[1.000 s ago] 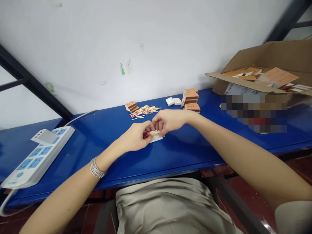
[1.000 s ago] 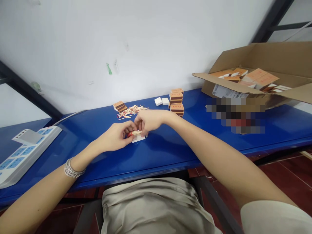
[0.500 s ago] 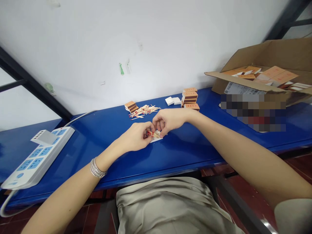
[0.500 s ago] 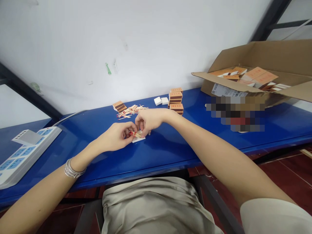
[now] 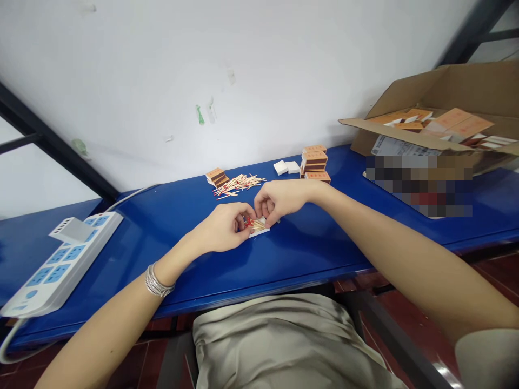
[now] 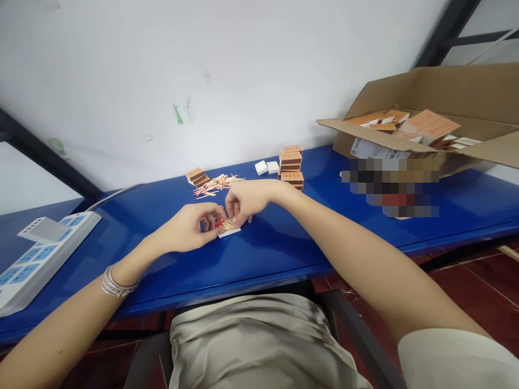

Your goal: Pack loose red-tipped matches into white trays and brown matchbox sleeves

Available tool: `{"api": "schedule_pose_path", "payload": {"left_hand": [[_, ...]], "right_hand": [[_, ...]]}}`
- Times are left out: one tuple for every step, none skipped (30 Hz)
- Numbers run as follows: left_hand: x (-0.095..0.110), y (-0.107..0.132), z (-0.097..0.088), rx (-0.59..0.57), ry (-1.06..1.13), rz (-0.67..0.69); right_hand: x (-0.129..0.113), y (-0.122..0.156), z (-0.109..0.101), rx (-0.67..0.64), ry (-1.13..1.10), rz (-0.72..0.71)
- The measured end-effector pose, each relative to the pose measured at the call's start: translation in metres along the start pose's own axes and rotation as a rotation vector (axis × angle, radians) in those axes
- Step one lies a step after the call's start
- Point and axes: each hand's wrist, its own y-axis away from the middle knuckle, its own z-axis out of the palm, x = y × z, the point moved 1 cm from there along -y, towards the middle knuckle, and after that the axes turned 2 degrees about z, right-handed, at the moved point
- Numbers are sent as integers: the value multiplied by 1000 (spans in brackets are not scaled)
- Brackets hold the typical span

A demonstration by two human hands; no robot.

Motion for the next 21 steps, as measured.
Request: {"api": "schedule_pose_path", "payload": {"left_hand": [[-1, 0, 0, 6, 5, 3], [-2, 0, -1, 10, 16, 6], [-3, 0, -1, 12, 34, 6], [-5, -1, -2, 13, 58, 3], [-7, -1, -3, 13, 88, -4], [-9, -2, -4, 14, 121, -13], [-12, -3, -6, 15, 152, -24], [-14, -4, -8, 13, 176, -37], [-17, -5, -10, 7, 192, -53], [-19, -5, -13, -7, 196, -71], [-21, -5, -15, -30, 188, -90], [-22, -5, -18, -61, 171, -108], [-23, -4, -19, -96, 150, -122], [-23, -3, -21, -131, 131, -131], [-23, -2, -22, -160, 117, -134], [-23, -2, -22, -181, 111, -130], [-22, -1, -21, -191, 111, -118], [-20, -1, -21, -192, 113, -104], [-19, -1, -20, -189, 115, -87], [-18, -1, -19, -184, 115, -72], [-17, -1, -18, -177, 115, -60]], "right_hand": [[0, 0, 0, 9, 12, -3], [0, 1, -1, 18, 28, -7], [-1, 1, -1, 29, 43, -11], [-1, 1, -1, 39, 54, -12], [-1, 1, -1, 46, 59, -12], [-1, 1, -1, 49, 61, -11], [-1, 0, -1, 51, 59, -12], [-1, 0, -1, 55, 59, -14], [-1, -1, -1, 65, 63, -16], [-1, -1, 0, 76, 73, -20], [-1, -2, 1, 87, 84, -22], [-1, -3, 1, 96, 96, -22], [-1, -3, 2, 98, 106, -20], [-1, -4, 3, 99, 115, -17], [-2, -5, 4, 97, 122, -12], [-2, -5, 5, 97, 130, -7], [-3, -5, 6, 99, 140, -2], [-4, -5, 7, 103, 150, 3], [-6, -5, 8, 109, 158, 4], [-7, -5, 8, 115, 165, 3], [-8, -5, 9, 120, 169, 0]]}}
